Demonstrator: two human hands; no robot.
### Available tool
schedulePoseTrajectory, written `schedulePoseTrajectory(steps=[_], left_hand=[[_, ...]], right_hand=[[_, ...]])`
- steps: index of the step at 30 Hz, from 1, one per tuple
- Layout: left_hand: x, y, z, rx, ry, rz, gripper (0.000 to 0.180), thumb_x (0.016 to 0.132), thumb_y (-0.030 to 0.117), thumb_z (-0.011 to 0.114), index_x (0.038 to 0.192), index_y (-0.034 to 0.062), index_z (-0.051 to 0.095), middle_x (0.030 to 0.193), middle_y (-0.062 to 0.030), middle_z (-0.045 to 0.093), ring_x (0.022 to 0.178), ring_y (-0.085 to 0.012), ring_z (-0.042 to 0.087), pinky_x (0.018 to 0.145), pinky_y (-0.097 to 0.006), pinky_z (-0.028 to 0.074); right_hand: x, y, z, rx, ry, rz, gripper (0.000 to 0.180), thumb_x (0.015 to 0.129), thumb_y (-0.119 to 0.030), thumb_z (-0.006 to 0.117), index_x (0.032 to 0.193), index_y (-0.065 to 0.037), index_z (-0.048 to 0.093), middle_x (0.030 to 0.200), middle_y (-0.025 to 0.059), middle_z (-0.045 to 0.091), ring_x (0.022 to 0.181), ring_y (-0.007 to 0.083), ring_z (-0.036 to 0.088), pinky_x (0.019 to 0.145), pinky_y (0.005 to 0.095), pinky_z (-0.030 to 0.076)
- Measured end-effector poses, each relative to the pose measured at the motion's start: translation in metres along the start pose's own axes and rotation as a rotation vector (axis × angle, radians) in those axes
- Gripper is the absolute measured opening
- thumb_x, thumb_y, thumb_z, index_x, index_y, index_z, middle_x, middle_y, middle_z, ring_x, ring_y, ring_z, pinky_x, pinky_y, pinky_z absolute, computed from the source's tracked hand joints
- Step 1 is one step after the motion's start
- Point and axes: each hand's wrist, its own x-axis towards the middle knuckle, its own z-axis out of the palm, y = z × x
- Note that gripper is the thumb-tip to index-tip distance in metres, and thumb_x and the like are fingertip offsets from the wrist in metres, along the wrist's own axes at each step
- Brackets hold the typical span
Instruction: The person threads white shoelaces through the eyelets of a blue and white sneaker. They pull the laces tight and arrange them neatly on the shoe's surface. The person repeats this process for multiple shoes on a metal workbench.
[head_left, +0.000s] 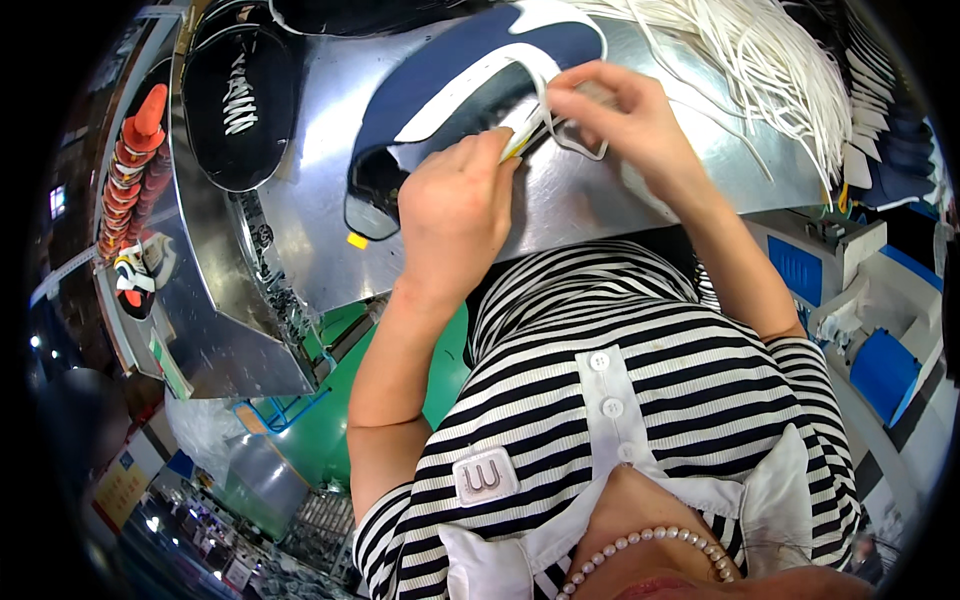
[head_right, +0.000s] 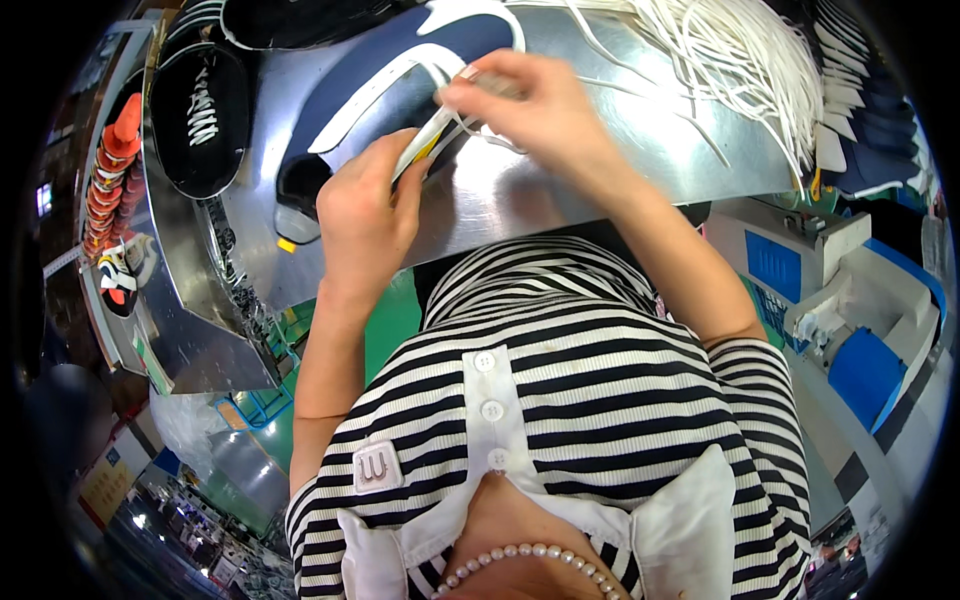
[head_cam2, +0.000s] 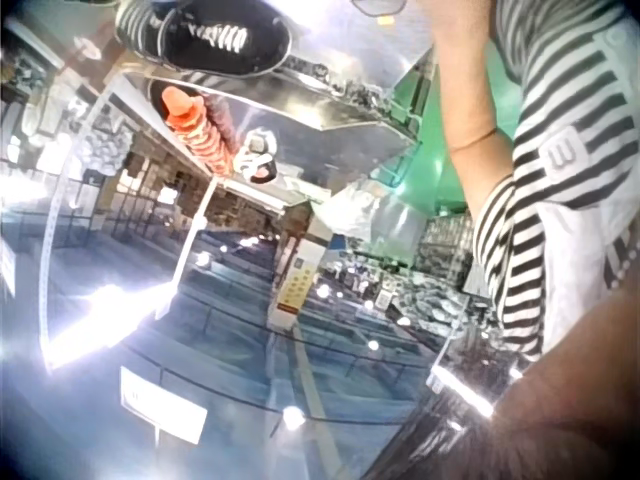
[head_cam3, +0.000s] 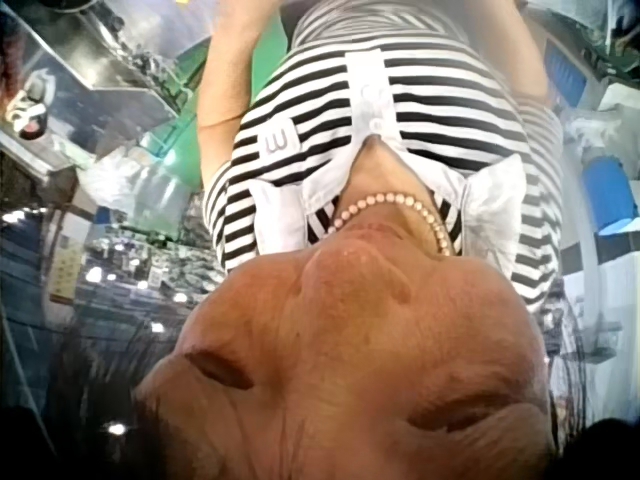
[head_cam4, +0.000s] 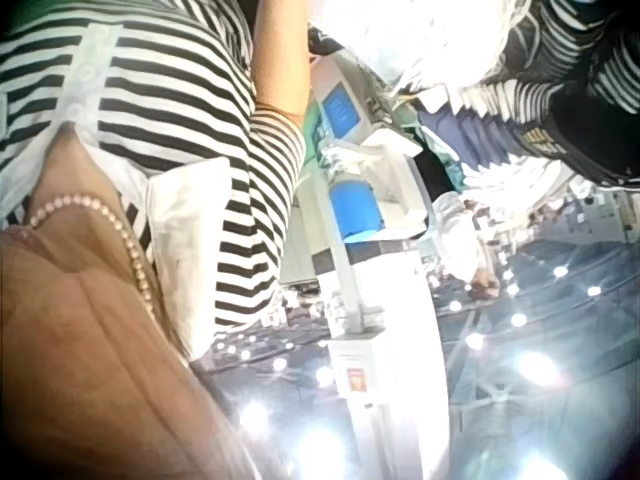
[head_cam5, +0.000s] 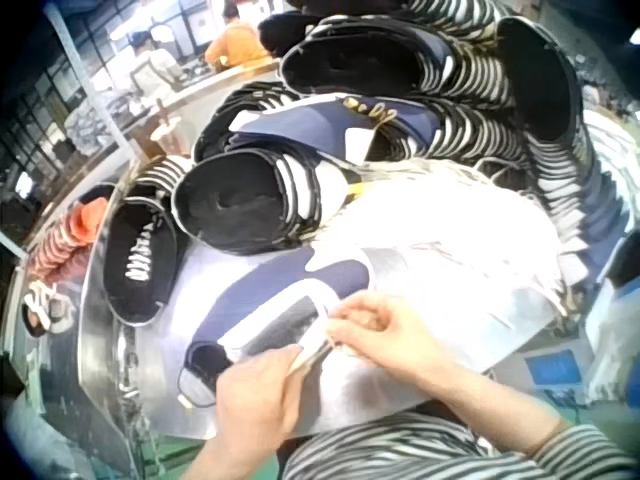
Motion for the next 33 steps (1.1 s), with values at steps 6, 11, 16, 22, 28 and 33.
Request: schedulePoseTrajectory(steps=[6,11,16,22,28,33], left_hand=[[0.004,0.005,0.006,0.038,0.164,0.035,0.014,0.082,0.006,0.066,0.096,0.0052,0.063,0.074,-0.0108,0.063,0.066,-0.0286,0.062,0.060,-0.038,0.047],[0.014,-0.008,-0.025,-0.046,0.255,-0.098,0.018,0.086,0.007,0.067,0.103,0.0024,0.066,0.080,-0.0171,0.067,0.069,-0.0303,0.066,0.065,-0.036,0.050],[0.034,-0.006,-0.072,-0.319,0.486,-0.294,0.021,0.087,0.010,0.071,0.106,0.0013,0.066,0.090,-0.0040,0.068,0.081,-0.0090,0.061,0.073,-0.023,0.050],[0.017,-0.004,-0.022,-0.306,-0.116,-0.197,0.020,0.088,0.011,0.067,0.106,0.0041,0.064,0.084,-0.0165,0.066,0.071,-0.0237,0.065,0.065,-0.032,0.050],[0.013,0.008,-0.011,-0.108,-0.369,-0.253,0.028,0.089,0.015,0.066,0.115,0.0040,0.063,0.088,-0.0164,0.068,0.074,-0.0240,0.066,0.067,-0.032,0.051],[0.026,0.023,-0.015,0.049,-0.205,-0.008,0.027,0.091,0.018,0.063,0.108,-0.0022,0.064,0.088,-0.0159,0.068,0.075,-0.0319,0.066,0.069,-0.039,0.050]], right_hand=[[-0.003,-0.014,0.002,-0.112,-0.071,0.038,0.020,0.090,-0.021,0.069,0.091,-0.001,0.070,0.067,-0.0054,0.053,0.060,0.0027,0.044,0.056,0.0185,0.034],[-0.057,-0.004,-0.046,-0.493,-0.168,-0.158,0.017,0.091,-0.018,0.067,0.090,-0.001,0.069,0.070,-0.0015,0.051,0.063,0.0060,0.043,0.057,0.0239,0.035],[-0.131,0.021,-0.084,-0.685,-0.334,-0.029,0.014,0.085,-0.015,0.069,0.084,-0.002,0.068,0.074,0.0102,0.053,0.063,0.0250,0.052,0.059,0.0353,0.041],[-0.128,0.011,-0.080,-0.341,-0.261,-0.090,0.012,0.078,-0.005,0.074,0.090,-0.001,0.073,0.084,0.0070,0.067,0.078,0.0164,0.062,0.072,0.0292,0.048],[-0.033,-0.001,-0.034,-0.261,-0.023,-0.241,0.020,0.085,-0.017,0.074,0.098,-0.001,0.073,0.083,0.0008,0.070,0.074,0.0041,0.060,0.067,0.0178,0.048],[0.010,0.008,-0.018,-0.174,0.000,-0.304,0.018,0.085,-0.011,0.074,0.099,0.000,0.072,0.088,0.0014,0.072,0.073,0.0023,0.058,0.062,0.0189,0.046]])
